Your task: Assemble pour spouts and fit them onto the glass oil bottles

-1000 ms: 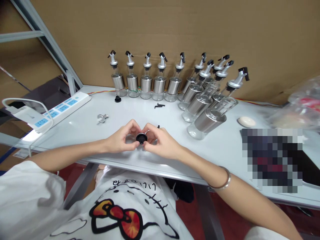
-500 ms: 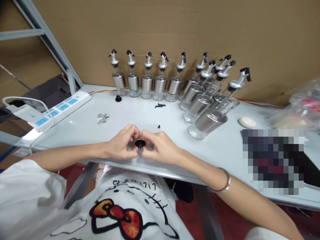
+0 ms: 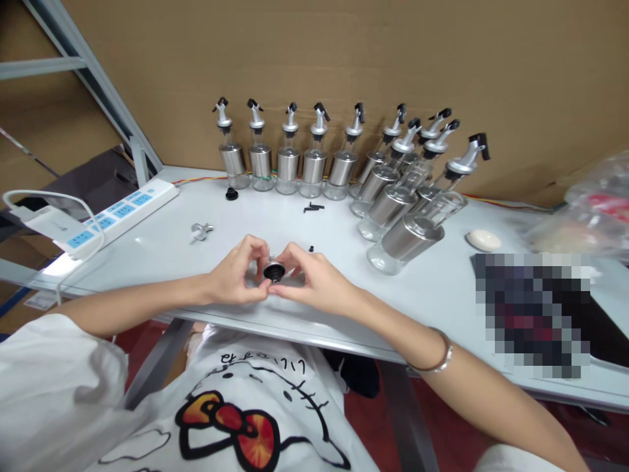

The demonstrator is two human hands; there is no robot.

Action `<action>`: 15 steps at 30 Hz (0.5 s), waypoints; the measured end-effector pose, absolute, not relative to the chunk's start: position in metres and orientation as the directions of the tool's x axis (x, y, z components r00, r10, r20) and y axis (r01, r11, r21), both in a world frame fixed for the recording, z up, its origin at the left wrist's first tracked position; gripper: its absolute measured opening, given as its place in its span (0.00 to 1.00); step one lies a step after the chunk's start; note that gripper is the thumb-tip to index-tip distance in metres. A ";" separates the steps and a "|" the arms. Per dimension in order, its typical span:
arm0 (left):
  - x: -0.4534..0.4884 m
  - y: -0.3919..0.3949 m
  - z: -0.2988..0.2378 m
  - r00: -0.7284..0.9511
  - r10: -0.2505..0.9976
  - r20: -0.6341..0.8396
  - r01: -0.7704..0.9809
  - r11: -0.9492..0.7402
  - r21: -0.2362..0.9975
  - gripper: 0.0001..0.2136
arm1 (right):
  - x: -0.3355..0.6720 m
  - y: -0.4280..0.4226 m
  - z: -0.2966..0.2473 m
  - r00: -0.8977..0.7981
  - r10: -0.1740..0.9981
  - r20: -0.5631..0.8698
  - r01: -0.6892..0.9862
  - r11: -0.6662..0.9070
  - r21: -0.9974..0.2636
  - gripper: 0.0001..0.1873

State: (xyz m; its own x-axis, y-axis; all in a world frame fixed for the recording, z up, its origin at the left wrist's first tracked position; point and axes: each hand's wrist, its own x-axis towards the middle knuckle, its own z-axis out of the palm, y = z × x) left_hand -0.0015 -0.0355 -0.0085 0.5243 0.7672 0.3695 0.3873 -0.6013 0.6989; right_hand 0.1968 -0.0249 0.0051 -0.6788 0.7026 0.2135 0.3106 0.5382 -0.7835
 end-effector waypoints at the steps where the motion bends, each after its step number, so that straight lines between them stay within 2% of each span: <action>1: -0.003 -0.034 -0.010 0.518 0.759 0.395 0.359 -0.612 0.705 0.17 | 0.198 -0.024 0.004 -0.652 0.723 0.227 0.316 0.532 -0.785 0.14; 6: -0.007 -0.025 -0.009 0.537 0.657 0.529 0.230 -0.717 0.657 0.14 | 0.203 -0.022 0.000 -0.603 0.709 0.366 0.274 0.615 -0.739 0.13; 15: -0.009 -0.024 -0.006 0.561 0.546 0.623 0.257 -0.830 0.495 0.11 | 0.202 -0.024 0.005 -0.599 0.647 0.472 0.225 0.702 -0.676 0.11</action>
